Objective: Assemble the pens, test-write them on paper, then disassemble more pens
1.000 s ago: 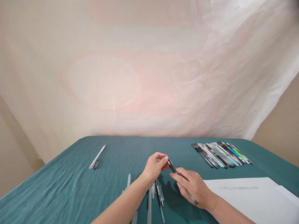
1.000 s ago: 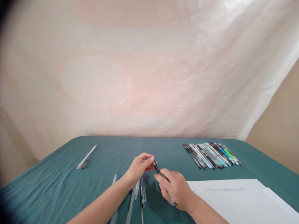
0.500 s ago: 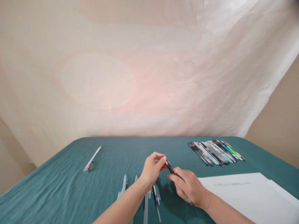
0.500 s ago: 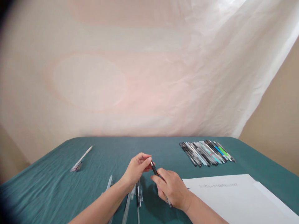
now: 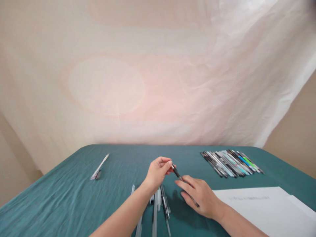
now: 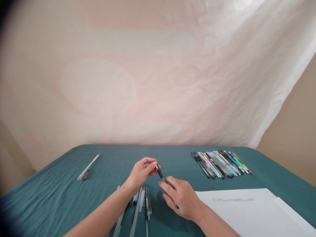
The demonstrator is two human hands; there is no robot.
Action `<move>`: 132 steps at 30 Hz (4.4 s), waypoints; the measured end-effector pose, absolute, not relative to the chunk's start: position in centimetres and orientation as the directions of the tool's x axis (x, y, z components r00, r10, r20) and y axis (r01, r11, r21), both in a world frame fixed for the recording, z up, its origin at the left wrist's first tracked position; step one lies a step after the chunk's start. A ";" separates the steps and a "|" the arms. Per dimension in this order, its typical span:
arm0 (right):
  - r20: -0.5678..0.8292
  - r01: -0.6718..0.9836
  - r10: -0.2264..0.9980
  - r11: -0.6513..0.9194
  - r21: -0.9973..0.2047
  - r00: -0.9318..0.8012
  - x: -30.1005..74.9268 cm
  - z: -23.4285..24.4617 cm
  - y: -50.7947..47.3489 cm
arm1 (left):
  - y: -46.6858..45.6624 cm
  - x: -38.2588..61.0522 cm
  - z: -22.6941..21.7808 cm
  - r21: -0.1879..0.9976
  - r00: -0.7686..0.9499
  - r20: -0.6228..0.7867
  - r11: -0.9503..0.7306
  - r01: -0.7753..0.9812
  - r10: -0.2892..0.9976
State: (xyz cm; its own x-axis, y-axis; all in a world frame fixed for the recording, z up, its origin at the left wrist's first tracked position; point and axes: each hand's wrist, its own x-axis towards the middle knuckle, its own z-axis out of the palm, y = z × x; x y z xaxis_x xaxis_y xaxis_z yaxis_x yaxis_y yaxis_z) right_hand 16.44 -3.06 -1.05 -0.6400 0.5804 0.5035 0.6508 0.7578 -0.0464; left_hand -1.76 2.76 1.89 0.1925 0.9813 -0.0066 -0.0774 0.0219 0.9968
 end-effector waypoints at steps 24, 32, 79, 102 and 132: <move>0.462 0.902 0.861 0.354 -0.248 -0.211 22.2 -1.6 -0.1 | 4.9 -4.7 0.9 0.989 0.221 -0.084 0.054 0.136 0.972; 0.326 0.991 0.944 -0.007 -0.137 0.052 26.0 -3.2 1.5 | 4.9 -5.0 0.4 0.877 0.277 0.016 -0.146 0.457 0.961; 0.003 0.838 0.955 0.261 -0.480 -0.296 8.6 0.2 -6.2 | 3.6 -7.9 4.7 0.590 0.577 -0.231 -0.359 0.723 0.783; 0.048 0.951 0.982 0.190 -0.244 -0.184 13.0 -1.0 -2.6 | 0.3 -4.7 4.8 0.277 0.669 -0.285 -0.609 0.743 0.687; 0.048 0.971 0.995 0.097 -0.217 -0.089 15.0 -1.2 -0.6 | 1.5 -4.7 2.2 0.344 0.641 -0.007 -0.600 0.723 0.768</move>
State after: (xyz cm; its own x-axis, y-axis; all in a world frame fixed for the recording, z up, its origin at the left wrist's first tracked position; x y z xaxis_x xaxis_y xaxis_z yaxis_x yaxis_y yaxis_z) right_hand 15.00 -0.59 -1.23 -0.0889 0.9949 0.0485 0.9712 0.0974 -0.2173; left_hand -4.67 1.48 2.21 0.6407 0.7678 -0.0070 0.7225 -0.5998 0.3439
